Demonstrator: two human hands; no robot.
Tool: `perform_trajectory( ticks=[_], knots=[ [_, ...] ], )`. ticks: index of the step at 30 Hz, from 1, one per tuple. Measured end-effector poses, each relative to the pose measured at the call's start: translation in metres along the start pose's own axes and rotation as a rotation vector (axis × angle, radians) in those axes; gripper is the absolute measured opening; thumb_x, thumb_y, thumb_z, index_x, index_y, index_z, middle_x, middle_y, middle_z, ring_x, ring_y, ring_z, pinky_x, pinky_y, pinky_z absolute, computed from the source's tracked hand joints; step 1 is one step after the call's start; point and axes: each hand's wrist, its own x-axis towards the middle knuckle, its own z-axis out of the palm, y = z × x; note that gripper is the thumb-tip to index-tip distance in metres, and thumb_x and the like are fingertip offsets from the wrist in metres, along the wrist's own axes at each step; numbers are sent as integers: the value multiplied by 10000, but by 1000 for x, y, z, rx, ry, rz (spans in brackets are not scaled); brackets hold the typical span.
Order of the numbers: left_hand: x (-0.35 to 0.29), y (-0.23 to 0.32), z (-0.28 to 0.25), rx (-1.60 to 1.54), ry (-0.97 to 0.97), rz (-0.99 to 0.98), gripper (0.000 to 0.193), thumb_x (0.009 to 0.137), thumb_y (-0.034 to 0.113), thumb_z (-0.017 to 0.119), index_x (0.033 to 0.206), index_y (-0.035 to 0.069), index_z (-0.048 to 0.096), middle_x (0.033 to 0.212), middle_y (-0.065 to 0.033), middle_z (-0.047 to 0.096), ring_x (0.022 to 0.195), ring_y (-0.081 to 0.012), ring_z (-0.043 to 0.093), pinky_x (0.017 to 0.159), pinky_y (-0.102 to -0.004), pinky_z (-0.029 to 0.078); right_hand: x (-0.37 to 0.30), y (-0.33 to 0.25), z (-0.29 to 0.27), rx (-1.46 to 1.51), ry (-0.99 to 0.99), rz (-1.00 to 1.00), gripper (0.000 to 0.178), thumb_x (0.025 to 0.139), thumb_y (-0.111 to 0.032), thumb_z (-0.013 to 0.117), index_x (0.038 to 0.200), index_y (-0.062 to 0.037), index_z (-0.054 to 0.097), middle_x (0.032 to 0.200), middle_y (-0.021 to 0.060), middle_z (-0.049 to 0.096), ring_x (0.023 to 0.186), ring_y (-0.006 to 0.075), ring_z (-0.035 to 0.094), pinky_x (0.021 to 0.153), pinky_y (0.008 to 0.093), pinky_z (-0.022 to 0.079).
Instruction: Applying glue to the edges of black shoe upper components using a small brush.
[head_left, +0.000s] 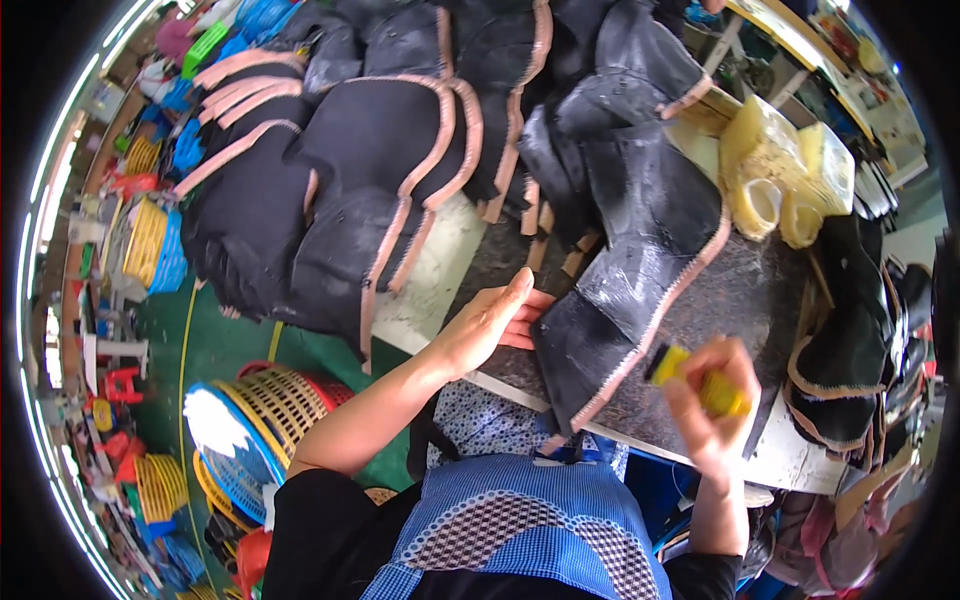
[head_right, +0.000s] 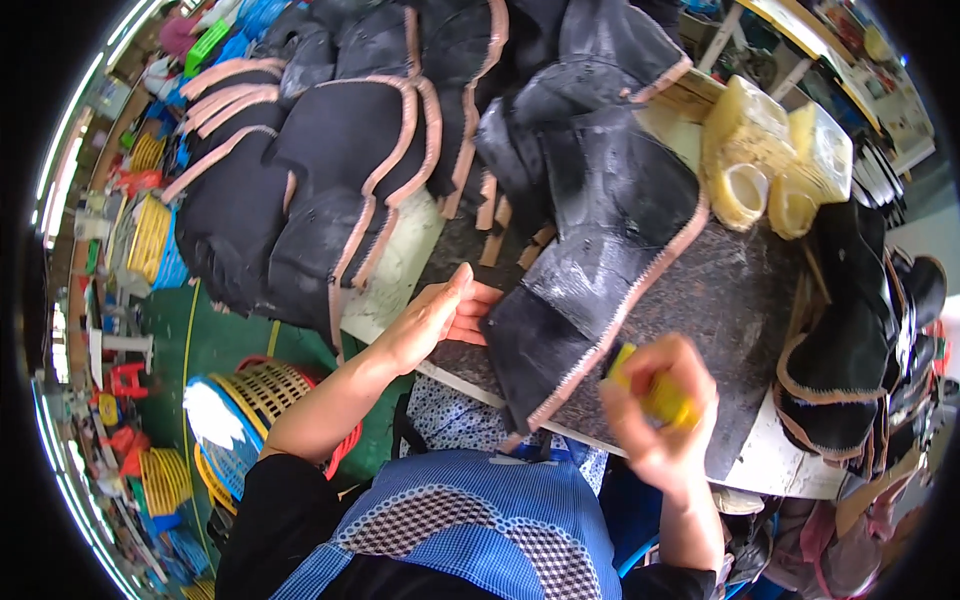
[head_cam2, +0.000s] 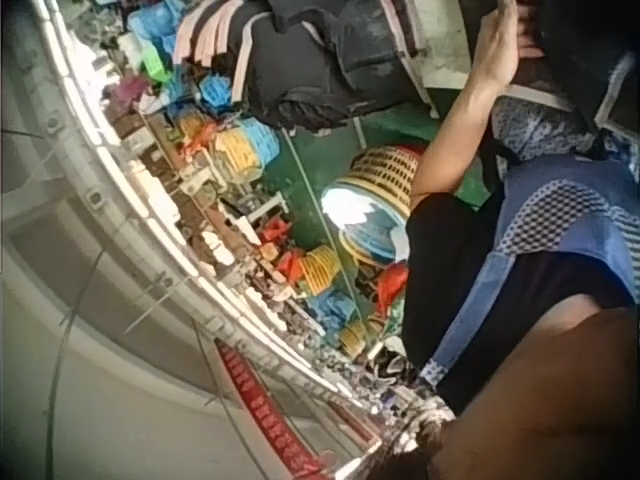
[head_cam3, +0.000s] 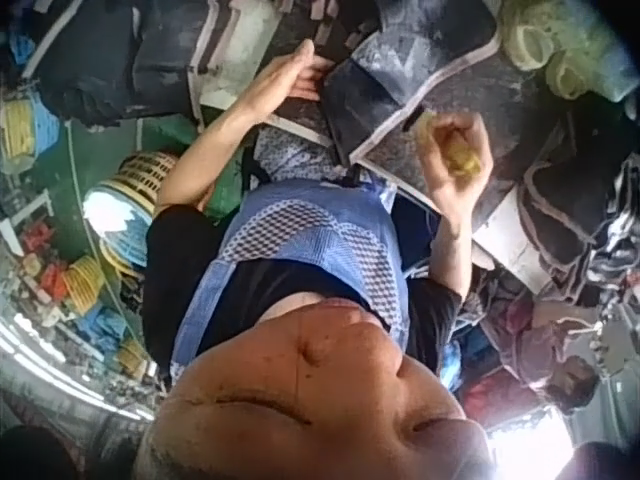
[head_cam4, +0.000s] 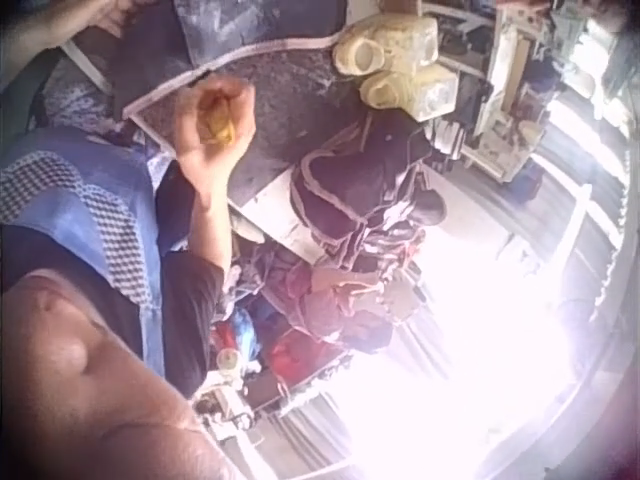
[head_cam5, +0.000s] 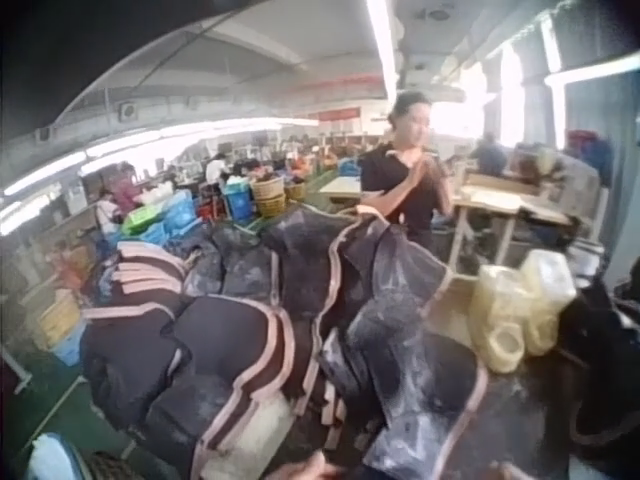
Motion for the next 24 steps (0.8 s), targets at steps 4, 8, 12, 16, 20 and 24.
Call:
perform_trajectory(
  ticks=[4, 8, 12, 16, 20, 24],
  knots=[
    [-3, -13, -2, 144, -19, 95, 421, 1024, 331, 539, 1257, -17, 584, 1135, -105, 665, 1005, -169, 660, 884, -306, 533, 11, 34, 24, 339, -121, -6, 246, 825, 78, 593, 1010, -44, 487, 1026, 88, 587, 942, 133, 556, 849, 270, 449],
    [-6, -18, -4, 420, 102, 225, 230, 966, 79, 616, 1171, -24, 632, 1004, -51, 680, 854, -78, 648, 782, -235, 545, 5, 55, 41, -14, -156, -66, 208, 856, 21, 653, 1015, -8, 521, 1034, 119, 659, 897, 170, 630, 817, 299, 505],
    [-4, -6, 1, 844, 275, 487, 158, 875, 54, 693, 1026, 13, 672, 851, -39, 670, 713, -99, 670, 654, -240, 563, 5, 61, 41, -84, -157, -130, 213, 855, 4, 674, 1014, -7, 532, 1011, 118, 672, 884, 185, 657, 804, 310, 519],
    [11, -3, 5, 1049, 334, 618, 82, 815, 73, 737, 851, 27, 680, 761, -54, 658, 636, -165, 691, 588, -286, 566, 9, 60, 40, -52, -158, -96, 226, 840, 0, 689, 1006, -12, 535, 990, 119, 678, 874, 210, 672, 799, 319, 526],
    [20, 1, 10, 1149, 322, 564, 99, 800, 96, 741, 849, 33, 681, 735, -59, 664, 627, -182, 693, 574, -300, 555, 10, 64, 36, -115, -166, -157, 237, 813, -8, 706, 976, -19, 533, 975, 127, 678, 852, 260, 682, 785, 342, 539],
    [26, 4, 18, 1231, 375, 471, 112, 784, 94, 723, 783, 34, 628, 690, -67, 664, 605, -209, 688, 551, -312, 543, 13, 67, 34, -143, -191, -228, 246, 780, 10, 708, 951, -16, 532, 943, 132, 671, 821, 276, 672, 762, 356, 540]
  ],
)
